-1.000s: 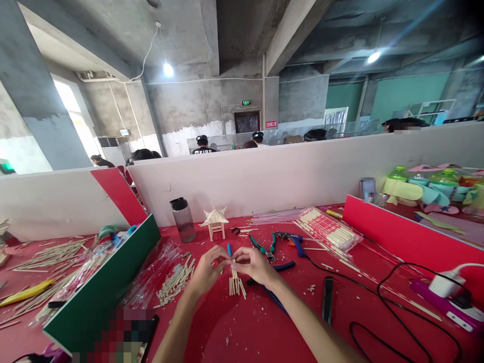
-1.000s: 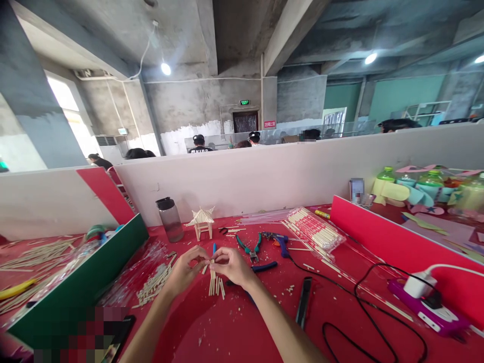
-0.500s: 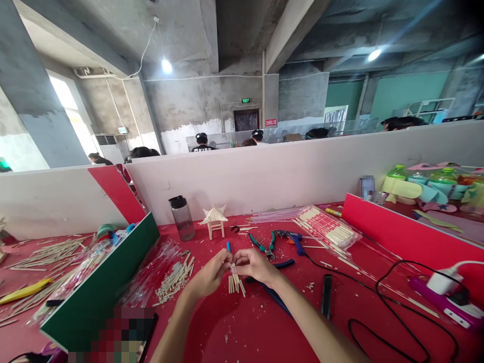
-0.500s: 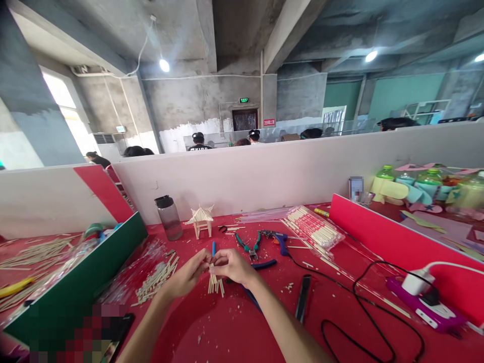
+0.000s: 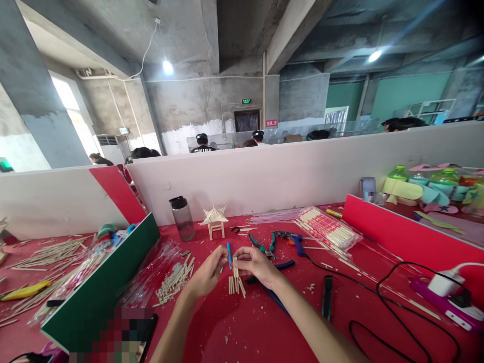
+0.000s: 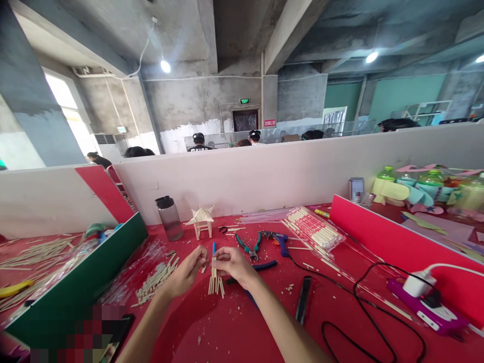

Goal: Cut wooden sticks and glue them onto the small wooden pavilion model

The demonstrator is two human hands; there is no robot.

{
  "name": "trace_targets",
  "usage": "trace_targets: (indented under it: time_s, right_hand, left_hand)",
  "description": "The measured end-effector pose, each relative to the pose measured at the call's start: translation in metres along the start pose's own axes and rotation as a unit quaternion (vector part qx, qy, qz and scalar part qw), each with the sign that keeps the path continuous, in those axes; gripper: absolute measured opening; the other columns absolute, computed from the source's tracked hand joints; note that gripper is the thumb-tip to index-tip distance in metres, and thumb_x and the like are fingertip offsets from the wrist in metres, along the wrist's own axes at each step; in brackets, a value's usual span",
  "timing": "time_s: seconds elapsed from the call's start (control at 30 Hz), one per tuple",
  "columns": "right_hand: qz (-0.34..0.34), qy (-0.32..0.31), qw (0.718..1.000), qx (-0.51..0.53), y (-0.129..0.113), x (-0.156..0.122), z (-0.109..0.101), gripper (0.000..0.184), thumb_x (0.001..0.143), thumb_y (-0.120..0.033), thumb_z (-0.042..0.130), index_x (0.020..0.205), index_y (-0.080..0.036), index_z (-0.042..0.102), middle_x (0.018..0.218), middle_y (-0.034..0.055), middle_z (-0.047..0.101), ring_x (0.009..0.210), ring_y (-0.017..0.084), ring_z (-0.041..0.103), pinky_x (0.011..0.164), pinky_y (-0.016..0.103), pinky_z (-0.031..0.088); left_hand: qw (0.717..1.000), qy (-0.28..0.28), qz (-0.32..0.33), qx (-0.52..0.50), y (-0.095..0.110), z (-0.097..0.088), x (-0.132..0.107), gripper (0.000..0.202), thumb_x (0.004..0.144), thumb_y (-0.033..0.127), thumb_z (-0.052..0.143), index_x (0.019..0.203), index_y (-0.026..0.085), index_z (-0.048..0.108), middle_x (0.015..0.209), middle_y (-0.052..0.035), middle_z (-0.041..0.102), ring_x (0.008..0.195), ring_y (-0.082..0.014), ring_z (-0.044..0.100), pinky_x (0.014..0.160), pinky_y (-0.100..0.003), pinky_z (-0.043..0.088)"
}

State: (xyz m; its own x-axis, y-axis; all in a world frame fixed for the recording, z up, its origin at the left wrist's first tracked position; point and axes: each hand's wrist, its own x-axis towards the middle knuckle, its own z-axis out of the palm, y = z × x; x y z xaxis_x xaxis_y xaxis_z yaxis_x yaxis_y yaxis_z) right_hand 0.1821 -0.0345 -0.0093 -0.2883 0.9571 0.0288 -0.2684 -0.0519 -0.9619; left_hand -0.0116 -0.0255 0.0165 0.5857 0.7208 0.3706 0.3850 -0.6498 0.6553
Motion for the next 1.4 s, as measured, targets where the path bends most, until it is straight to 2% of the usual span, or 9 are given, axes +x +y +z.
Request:
trace_targets:
  time_s: [0.3, 0.43, 0.6, 0.77, 0.87, 0.93, 1.1, 1.3, 1.4]
  right_hand:
    - [-0.007, -0.001, 1.0, -0.001, -0.003, -0.001, -0.001, 0.046, 0.056, -0.045, 0.087, 0.087, -0.019, 0.065, 0.079, -0.0015, 0.067, 0.074, 0.017, 0.065, 0.074, 0.032, 0.054]
    - [-0.012, -0.011, 1.0, -0.018, -0.001, 0.0, -0.001, 0.045, 0.058, -0.043, 0.087, 0.088, -0.019, 0.064, 0.077, -0.0026, 0.067, 0.071, 0.015, 0.065, 0.072, 0.029, 0.052]
    - [-0.023, -0.043, 0.998, -0.049, 0.0, -0.001, -0.001, 0.042, 0.06, -0.042, 0.086, 0.087, -0.02, 0.063, 0.076, -0.0016, 0.068, 0.069, 0.015, 0.064, 0.066, 0.025, 0.05]
    - [-0.018, -0.066, 0.997, -0.04, -0.001, -0.003, 0.002, 0.044, 0.061, -0.044, 0.085, 0.09, -0.019, 0.063, 0.081, 0.0004, 0.069, 0.076, 0.017, 0.066, 0.069, 0.027, 0.053]
    - [-0.019, -0.047, 0.998, -0.024, 0.0, -0.002, 0.003, 0.046, 0.061, -0.045, 0.085, 0.092, -0.02, 0.062, 0.081, -0.0002, 0.068, 0.077, 0.018, 0.067, 0.07, 0.029, 0.054]
    - [-0.027, -0.018, 0.999, -0.02, 0.002, 0.0, 0.002, 0.046, 0.06, -0.045, 0.086, 0.092, -0.021, 0.063, 0.081, -0.0012, 0.067, 0.075, 0.017, 0.066, 0.069, 0.03, 0.054]
    - [-0.056, 0.02, 0.995, -0.085, 0.007, 0.006, -0.003, 0.037, 0.064, -0.042, 0.083, 0.087, -0.019, 0.064, 0.078, -0.0003, 0.066, 0.071, 0.016, 0.064, 0.066, 0.028, 0.052]
    - [-0.12, 0.003, 0.969, -0.218, 0.014, 0.006, 0.003, 0.02, 0.074, -0.034, 0.073, 0.084, -0.019, 0.066, 0.08, 0.0017, 0.069, 0.076, 0.017, 0.065, 0.072, 0.028, 0.05]
    - [-0.127, 0.005, 0.961, -0.246, 0.02, 0.005, 0.01, 0.015, 0.076, -0.03, 0.07, 0.085, -0.019, 0.066, 0.081, 0.0023, 0.069, 0.076, 0.017, 0.065, 0.07, 0.026, 0.05]
  left_hand:
    - [0.994, 0.064, -0.048, -0.073, -0.001, 0.004, 0.007, 0.015, 0.09, 0.033, 0.055, 0.088, 0.018, 0.055, 0.081, -0.0006, 0.059, 0.071, -0.0139, 0.054, 0.069, -0.026, 0.044]
    - [0.994, 0.052, -0.048, -0.086, -0.002, 0.008, 0.008, 0.022, 0.092, 0.038, 0.053, 0.087, 0.017, 0.058, 0.081, -0.0014, 0.06, 0.072, -0.0141, 0.053, 0.069, -0.025, 0.043]
    - [0.995, 0.016, -0.052, -0.084, -0.002, 0.006, 0.006, 0.025, 0.094, 0.041, 0.049, 0.084, 0.018, 0.052, 0.076, 0.0006, 0.053, 0.07, -0.0135, 0.049, 0.065, -0.024, 0.04]
    - [0.997, -0.022, -0.022, -0.065, 0.002, 0.004, 0.002, 0.025, 0.098, 0.04, 0.038, 0.087, 0.02, 0.048, 0.08, 0.0007, 0.05, 0.073, -0.0138, 0.046, 0.07, -0.026, 0.041]
    - [0.998, -0.033, -0.014, -0.046, 0.002, 0.001, 0.0, 0.025, 0.1, 0.039, 0.034, 0.089, 0.021, 0.046, 0.081, 0.0002, 0.051, 0.072, -0.014, 0.046, 0.07, -0.027, 0.042]
    - [0.999, -0.026, -0.021, -0.02, -0.002, -0.006, -0.002, 0.024, 0.1, 0.038, 0.031, 0.088, 0.021, 0.045, 0.081, 0.0001, 0.051, 0.072, -0.0141, 0.046, 0.071, -0.028, 0.043]
    - [0.988, 0.046, -0.074, 0.124, -0.025, -0.031, -0.008, 0.016, 0.097, 0.034, 0.033, 0.089, 0.022, 0.041, 0.082, -0.0003, 0.053, 0.07, -0.0153, 0.048, 0.069, -0.028, 0.041]
    - [0.941, 0.013, -0.188, 0.282, -0.046, -0.046, -0.015, 0.006, 0.088, 0.019, 0.042, 0.089, 0.022, 0.047, 0.081, -0.0034, 0.061, 0.072, -0.0185, 0.057, 0.065, -0.027, 0.036]
    - [0.917, 0.002, -0.24, 0.32, -0.049, -0.045, -0.02, 0.022, 0.084, 0.013, 0.043, 0.101, 0.023, 0.052, 0.089, -0.0057, 0.066, 0.077, -0.0202, 0.062, 0.064, -0.027, 0.035]
